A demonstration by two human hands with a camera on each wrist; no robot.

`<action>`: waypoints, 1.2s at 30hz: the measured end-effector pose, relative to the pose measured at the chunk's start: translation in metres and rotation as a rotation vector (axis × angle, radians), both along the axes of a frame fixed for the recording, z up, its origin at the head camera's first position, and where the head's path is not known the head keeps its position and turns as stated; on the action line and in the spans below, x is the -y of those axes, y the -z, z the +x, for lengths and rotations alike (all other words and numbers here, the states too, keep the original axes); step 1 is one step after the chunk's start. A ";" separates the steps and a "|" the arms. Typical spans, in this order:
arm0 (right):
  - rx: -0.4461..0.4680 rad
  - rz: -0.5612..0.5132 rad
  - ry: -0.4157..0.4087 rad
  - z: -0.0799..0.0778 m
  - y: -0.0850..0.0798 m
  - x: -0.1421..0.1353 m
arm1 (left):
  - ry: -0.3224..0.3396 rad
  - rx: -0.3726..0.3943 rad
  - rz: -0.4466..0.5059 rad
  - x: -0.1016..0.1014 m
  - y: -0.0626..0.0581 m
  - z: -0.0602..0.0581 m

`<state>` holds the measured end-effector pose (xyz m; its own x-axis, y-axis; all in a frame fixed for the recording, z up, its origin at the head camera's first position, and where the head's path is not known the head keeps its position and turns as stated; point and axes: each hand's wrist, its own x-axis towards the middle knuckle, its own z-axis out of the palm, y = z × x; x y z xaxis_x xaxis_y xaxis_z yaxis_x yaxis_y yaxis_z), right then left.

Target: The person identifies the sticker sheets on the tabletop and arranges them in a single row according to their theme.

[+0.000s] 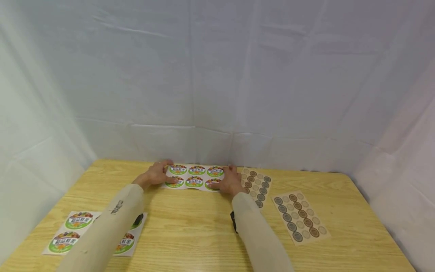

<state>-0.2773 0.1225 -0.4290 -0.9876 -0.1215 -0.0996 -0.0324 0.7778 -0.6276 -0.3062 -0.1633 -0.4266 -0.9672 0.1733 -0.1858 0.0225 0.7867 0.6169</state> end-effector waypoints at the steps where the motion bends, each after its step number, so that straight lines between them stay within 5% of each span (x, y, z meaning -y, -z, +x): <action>1: -0.001 -0.006 0.002 0.001 0.000 0.000 | -0.002 0.000 0.002 0.000 0.000 0.000; 26: -0.044 0.021 0.004 -0.002 0.006 0.005 | -0.055 -0.060 0.010 -0.005 0.004 0.003; 36: -0.080 0.045 -0.015 -0.006 0.011 0.005 | -0.028 -0.071 0.006 -0.007 0.008 0.000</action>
